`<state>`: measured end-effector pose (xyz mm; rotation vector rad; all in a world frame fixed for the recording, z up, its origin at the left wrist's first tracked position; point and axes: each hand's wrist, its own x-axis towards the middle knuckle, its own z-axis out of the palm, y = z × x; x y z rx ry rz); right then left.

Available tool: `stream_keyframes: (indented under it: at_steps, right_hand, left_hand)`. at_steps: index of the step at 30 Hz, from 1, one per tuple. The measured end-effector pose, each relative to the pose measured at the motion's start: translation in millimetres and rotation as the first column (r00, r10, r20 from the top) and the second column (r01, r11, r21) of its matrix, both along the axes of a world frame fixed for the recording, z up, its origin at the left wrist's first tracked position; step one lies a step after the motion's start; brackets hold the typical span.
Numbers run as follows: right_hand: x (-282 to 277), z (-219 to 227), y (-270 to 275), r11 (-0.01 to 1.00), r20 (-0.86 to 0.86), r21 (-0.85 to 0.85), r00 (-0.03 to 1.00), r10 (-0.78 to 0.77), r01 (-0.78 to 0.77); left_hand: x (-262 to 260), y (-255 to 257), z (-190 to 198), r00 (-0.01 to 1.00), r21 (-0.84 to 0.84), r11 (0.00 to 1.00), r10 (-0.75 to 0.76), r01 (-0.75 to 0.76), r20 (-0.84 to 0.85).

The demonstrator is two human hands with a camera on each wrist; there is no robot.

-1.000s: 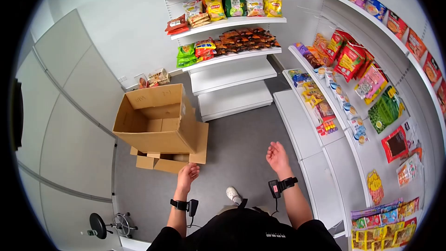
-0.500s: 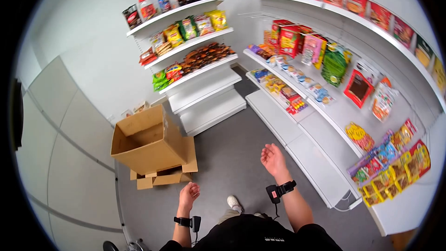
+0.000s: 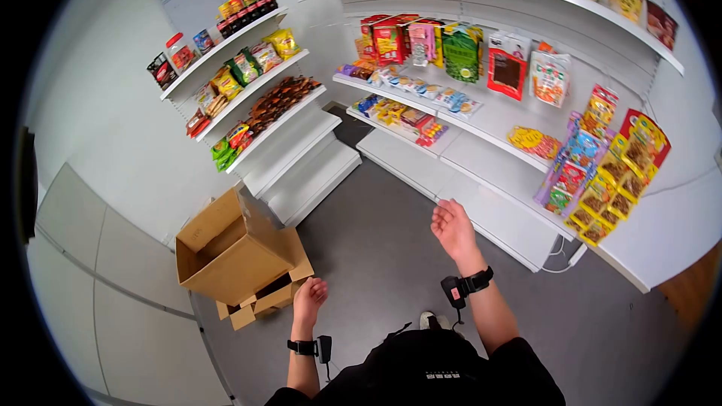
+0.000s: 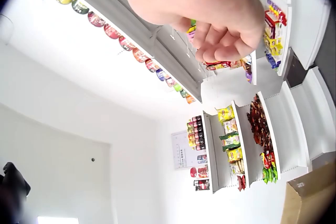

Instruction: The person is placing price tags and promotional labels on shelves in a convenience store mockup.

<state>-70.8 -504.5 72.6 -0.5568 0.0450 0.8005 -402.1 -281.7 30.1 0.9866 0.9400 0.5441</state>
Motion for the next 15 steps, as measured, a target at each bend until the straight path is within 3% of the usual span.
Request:
stream_keyframes:
  at_steps: [5, 9, 15]
  right_hand:
    - [-33, 11, -36, 1.000, 0.037, 0.017, 0.999, -0.011, 0.011]
    - [-69, -8, -75, 1.000, 0.013, -0.004, 1.000, -0.024, 0.024]
    - [-101, -22, -146, 0.991, -0.064, -0.063, 0.991, -0.121, 0.117]
  left_hand:
    - [-46, -34, -14, 1.000, -0.038, 0.999, -0.014, 0.014, 0.016]
    - [-77, -63, -38, 0.999, -0.081, 0.995, -0.051, 0.051, 0.005]
    - [-80, -112, -55, 0.990, -0.128, 0.983, -0.137, 0.131, -0.035]
